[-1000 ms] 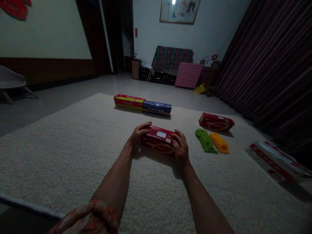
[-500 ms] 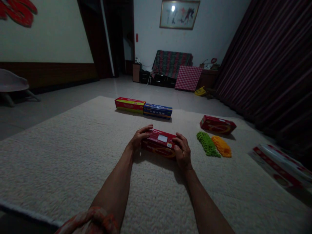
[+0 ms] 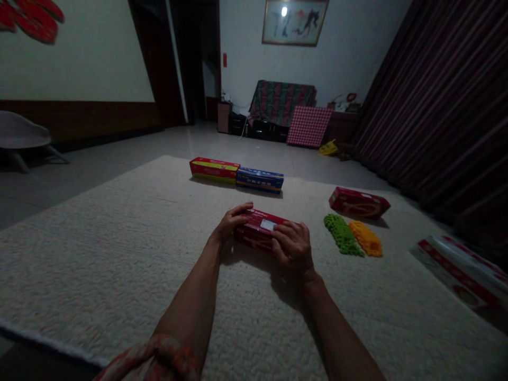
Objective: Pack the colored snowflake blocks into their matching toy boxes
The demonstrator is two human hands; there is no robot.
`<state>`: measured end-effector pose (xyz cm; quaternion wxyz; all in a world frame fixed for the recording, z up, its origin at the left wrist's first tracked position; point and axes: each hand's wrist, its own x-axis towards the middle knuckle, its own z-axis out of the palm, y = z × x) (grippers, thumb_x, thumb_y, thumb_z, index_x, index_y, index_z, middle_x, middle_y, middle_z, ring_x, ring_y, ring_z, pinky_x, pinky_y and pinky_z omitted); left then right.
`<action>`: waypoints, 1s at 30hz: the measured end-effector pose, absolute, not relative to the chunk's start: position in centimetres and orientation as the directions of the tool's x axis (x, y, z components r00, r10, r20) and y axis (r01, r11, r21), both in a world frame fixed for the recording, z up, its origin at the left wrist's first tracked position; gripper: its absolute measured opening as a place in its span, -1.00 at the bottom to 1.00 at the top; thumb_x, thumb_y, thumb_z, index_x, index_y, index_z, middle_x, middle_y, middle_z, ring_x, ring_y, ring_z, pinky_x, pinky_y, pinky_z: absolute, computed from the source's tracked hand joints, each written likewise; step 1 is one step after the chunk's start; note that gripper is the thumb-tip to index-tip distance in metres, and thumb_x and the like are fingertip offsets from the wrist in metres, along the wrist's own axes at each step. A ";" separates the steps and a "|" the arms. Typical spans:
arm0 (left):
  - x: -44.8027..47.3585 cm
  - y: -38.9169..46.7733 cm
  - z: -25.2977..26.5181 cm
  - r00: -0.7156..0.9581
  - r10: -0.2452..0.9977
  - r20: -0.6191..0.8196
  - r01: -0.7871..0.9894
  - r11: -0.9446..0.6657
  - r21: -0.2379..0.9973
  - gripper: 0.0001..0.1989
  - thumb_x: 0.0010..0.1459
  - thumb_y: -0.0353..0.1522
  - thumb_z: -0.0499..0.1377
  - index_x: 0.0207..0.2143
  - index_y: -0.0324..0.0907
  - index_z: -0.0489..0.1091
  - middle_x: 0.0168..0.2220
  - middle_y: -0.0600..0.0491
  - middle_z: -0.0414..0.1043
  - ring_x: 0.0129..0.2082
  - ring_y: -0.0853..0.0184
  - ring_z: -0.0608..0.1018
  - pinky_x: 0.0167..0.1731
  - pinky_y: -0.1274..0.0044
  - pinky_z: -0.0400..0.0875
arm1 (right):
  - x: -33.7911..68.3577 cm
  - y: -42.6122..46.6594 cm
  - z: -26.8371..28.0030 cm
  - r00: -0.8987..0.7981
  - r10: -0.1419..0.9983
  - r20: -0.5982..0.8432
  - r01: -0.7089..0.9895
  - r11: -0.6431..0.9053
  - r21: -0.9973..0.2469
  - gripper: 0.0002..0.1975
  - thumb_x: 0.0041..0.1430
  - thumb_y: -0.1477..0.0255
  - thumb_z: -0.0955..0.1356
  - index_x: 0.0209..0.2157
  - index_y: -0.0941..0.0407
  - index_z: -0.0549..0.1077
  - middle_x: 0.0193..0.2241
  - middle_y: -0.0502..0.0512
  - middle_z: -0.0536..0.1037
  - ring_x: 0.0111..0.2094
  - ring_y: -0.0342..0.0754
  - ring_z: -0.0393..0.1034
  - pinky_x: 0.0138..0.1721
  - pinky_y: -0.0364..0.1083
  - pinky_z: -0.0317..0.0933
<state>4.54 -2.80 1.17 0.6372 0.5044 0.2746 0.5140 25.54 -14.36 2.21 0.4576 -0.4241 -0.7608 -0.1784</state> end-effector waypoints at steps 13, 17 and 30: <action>4.3 -2.7 1.2 0.356 0.910 0.213 -0.276 -0.115 0.954 -0.54 -0.17 -0.43 0.34 -0.11 -0.11 0.67 0.30 -0.08 0.41 0.30 -0.09 0.37 0.21 0.24 0.30 | 25.5 -14.4 2.3 -0.209 0.535 0.819 0.804 0.570 -0.167 -0.84 0.28 0.49 0.36 -0.26 0.04 0.61 -0.20 0.09 0.70 -0.15 0.08 0.56 0.15 0.24 0.18; 4.4 -2.3 0.8 0.338 0.928 0.155 -0.313 -0.045 0.949 -0.45 -0.16 -0.39 0.36 -0.01 -0.13 0.64 0.16 -0.13 0.53 0.12 -0.04 0.52 0.11 0.23 0.38 | 25.6 -14.4 2.2 -0.204 0.542 0.815 0.809 0.563 -0.171 -0.83 0.28 0.49 0.34 -0.23 0.03 0.60 -0.18 0.10 0.69 -0.12 0.09 0.55 0.15 0.24 0.20; 4.6 -3.3 1.9 0.345 0.935 0.082 -0.383 0.060 0.922 -0.40 -0.24 -0.44 0.37 -0.02 -0.20 0.63 -0.14 -0.06 0.62 -0.28 0.24 0.57 -0.27 0.45 0.40 | 27.3 -14.8 4.0 -0.202 0.720 0.664 0.862 0.452 -0.228 -0.47 0.15 0.31 0.38 0.17 0.12 0.42 0.30 0.40 0.37 0.30 0.37 0.22 0.22 0.37 0.10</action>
